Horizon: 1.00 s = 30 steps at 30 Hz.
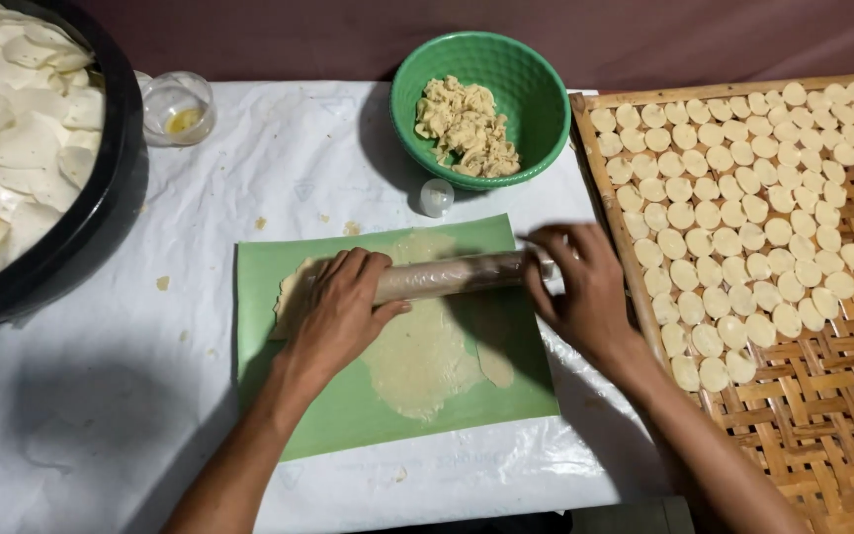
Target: Placing dough circles on a drying rack and rolling out dough with a rolling pin.
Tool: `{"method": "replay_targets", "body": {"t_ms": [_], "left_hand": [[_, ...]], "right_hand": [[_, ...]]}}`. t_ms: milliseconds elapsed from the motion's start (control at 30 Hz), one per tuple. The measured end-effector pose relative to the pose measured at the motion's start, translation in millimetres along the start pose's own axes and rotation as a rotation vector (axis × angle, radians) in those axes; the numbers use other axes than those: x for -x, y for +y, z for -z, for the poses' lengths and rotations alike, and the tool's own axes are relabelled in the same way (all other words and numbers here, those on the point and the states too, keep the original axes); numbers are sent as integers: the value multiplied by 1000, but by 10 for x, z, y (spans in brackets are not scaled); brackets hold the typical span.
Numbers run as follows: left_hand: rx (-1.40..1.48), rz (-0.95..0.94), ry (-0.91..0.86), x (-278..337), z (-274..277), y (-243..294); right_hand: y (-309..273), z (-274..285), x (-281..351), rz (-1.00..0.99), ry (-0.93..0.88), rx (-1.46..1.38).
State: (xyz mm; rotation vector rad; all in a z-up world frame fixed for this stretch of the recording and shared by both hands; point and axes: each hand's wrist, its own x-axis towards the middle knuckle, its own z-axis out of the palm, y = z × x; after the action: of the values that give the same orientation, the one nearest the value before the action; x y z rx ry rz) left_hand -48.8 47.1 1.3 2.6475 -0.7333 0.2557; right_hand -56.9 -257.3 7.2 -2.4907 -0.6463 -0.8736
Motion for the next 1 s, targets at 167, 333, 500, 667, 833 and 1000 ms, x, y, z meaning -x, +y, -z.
{"method": "replay_targets", "body": {"t_ms": [167, 333, 500, 667, 833, 1000], "left_hand": [[125, 70, 47, -286, -285, -37], [51, 175, 229, -462, -616, -172], [11, 196, 261, -516, -663, -173], [-1, 201, 240, -522, -594, -135], [-19, 231, 217, -535, -606, -144], [-18, 234, 197, -530, -537, -93]], "right_hand": [[915, -703, -918, -218, -137, 174], [1547, -1303, -1331, -511, -420, 156], [1616, -1509, -1502, -598, -448, 110], [1932, -1651, -1423, -643, -385, 105], [1374, -1071, -1444, -626, -312, -189], [1435, -1127, -1482, -623, -332, -217]]}}
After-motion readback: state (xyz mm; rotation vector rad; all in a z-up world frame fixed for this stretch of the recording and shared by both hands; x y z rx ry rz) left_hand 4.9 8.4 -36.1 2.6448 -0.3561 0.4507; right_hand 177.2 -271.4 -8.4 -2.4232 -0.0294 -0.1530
